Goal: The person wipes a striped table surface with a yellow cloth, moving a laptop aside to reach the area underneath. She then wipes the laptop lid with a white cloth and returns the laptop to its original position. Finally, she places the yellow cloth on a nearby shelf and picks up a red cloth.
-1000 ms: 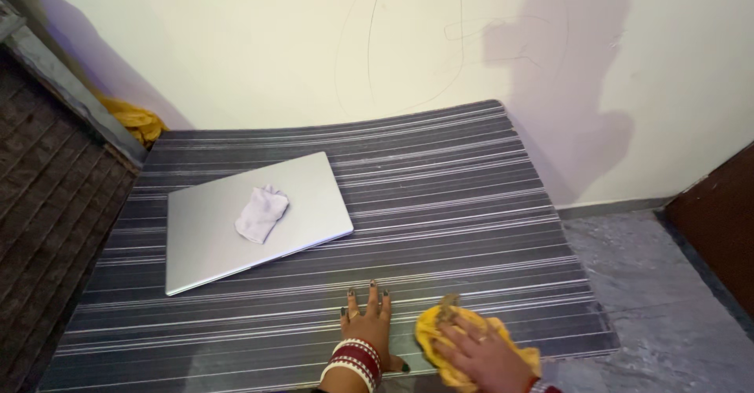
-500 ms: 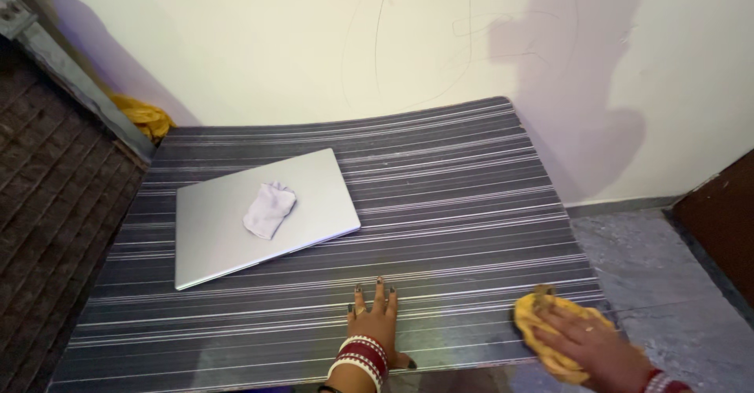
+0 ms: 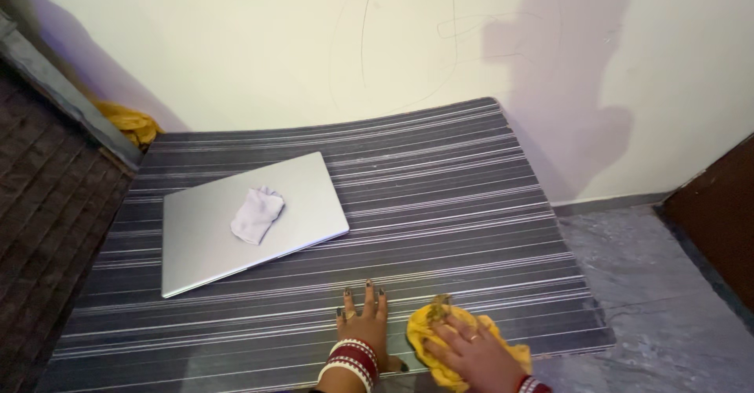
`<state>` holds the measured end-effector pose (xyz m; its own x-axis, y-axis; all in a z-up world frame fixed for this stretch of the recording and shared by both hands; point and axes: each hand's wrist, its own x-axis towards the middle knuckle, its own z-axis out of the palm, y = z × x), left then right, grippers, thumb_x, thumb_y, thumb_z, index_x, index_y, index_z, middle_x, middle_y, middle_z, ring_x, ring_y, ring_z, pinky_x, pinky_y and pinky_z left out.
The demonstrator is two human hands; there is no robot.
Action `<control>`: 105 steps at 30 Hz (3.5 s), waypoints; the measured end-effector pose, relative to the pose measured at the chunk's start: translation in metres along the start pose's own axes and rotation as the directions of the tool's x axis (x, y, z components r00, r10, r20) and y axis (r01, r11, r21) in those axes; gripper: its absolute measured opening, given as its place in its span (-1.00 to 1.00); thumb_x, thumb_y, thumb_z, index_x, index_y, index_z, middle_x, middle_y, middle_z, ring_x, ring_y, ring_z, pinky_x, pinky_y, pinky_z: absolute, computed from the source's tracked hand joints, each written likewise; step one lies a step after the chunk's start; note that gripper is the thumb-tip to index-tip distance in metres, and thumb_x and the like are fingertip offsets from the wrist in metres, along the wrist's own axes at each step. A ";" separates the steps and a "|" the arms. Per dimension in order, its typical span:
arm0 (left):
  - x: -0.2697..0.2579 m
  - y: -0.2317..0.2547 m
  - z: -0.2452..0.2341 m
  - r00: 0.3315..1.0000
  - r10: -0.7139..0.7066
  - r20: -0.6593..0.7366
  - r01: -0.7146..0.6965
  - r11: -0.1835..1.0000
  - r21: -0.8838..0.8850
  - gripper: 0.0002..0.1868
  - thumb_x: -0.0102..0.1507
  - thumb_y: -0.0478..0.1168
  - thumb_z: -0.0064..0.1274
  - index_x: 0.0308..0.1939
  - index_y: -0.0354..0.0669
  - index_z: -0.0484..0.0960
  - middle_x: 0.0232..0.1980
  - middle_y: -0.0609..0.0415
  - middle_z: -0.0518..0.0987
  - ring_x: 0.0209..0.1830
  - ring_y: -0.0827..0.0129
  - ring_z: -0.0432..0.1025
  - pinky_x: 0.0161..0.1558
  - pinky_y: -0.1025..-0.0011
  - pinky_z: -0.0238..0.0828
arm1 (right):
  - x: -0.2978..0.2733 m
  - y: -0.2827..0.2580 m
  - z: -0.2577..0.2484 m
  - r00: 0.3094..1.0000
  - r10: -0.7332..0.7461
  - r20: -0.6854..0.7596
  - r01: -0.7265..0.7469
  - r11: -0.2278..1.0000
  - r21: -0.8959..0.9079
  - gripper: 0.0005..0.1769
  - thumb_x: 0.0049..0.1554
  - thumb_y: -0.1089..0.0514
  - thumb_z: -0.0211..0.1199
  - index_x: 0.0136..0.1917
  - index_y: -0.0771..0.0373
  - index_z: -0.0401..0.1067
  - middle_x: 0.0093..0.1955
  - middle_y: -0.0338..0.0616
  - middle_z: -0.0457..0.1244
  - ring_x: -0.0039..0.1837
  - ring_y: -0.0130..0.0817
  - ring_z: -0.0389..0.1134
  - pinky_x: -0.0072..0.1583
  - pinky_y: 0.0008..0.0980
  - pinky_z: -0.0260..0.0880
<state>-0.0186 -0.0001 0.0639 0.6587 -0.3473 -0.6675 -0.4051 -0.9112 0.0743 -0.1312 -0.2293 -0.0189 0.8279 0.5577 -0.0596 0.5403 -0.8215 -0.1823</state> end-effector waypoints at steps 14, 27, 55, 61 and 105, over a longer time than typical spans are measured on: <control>-0.004 0.004 -0.005 1.000 -0.016 0.020 0.017 1.000 -0.022 0.54 -0.03 0.46 0.35 0.65 0.06 -0.42 0.70 -0.07 -0.58 0.65 -0.31 -0.51 0.54 -0.21 -0.25 | -0.120 0.104 -0.053 0.975 0.098 0.199 -0.104 0.994 0.020 -0.03 0.03 -0.01 0.47 0.59 -0.16 0.02 0.69 -0.13 -0.13 0.68 0.03 -0.20 0.44 0.27 -0.15; 0.023 0.073 0.049 0.905 -0.360 -0.228 0.242 0.874 -0.421 0.15 0.27 0.43 -0.04 0.59 -0.21 -0.24 0.68 -0.19 -0.42 0.69 -0.14 -0.46 0.58 -0.09 -0.33 | -0.102 0.145 0.063 0.897 -0.157 -0.413 0.002 0.936 -0.351 -0.39 0.09 -0.15 0.15 0.40 -0.11 0.24 0.44 0.00 0.14 0.47 0.15 0.11 0.23 0.30 0.17; 0.013 0.118 0.091 0.601 -0.599 -0.529 0.401 0.799 -0.449 0.07 0.18 0.40 0.08 0.46 -0.31 0.10 0.53 -0.50 -0.04 0.58 -0.30 -0.20 0.50 -0.08 -0.16 | 0.012 0.118 -0.091 0.914 -0.018 0.406 -0.070 0.977 0.203 0.14 0.05 -0.18 0.47 0.65 -0.07 -0.20 0.68 0.28 -0.49 0.71 0.18 -0.44 0.59 0.01 -0.19; -0.021 0.077 0.081 0.567 -0.773 -0.285 0.481 0.592 -0.647 0.10 0.11 0.29 0.25 0.52 -0.17 0.07 0.58 -0.41 -0.13 0.57 -0.39 -0.21 0.51 0.03 -0.09 | 0.026 0.075 -0.127 0.803 0.062 0.592 0.005 0.994 -0.112 0.46 -0.15 -0.35 0.60 0.69 -0.29 -0.36 0.66 0.49 -0.56 0.68 0.42 -0.46 0.58 0.20 -0.18; 0.046 -0.039 0.130 0.097 -0.988 0.122 0.233 -0.097 -0.968 0.26 0.11 0.03 0.36 0.60 -0.32 -0.21 0.67 -0.34 -0.25 0.27 -0.37 0.37 0.27 0.02 0.39 | 0.074 0.042 -0.143 0.726 0.174 0.665 -0.064 0.980 -0.186 0.67 -0.29 -0.26 0.71 0.67 -0.46 -0.53 0.65 0.55 -0.61 0.68 0.45 -0.53 0.43 0.33 0.16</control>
<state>-0.0547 0.0480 -0.0659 0.3865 0.8935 -0.2287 0.8063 -0.2070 0.5541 -0.0260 -0.2398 0.1099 0.5952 0.3413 -0.7275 0.5043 -0.8635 0.0076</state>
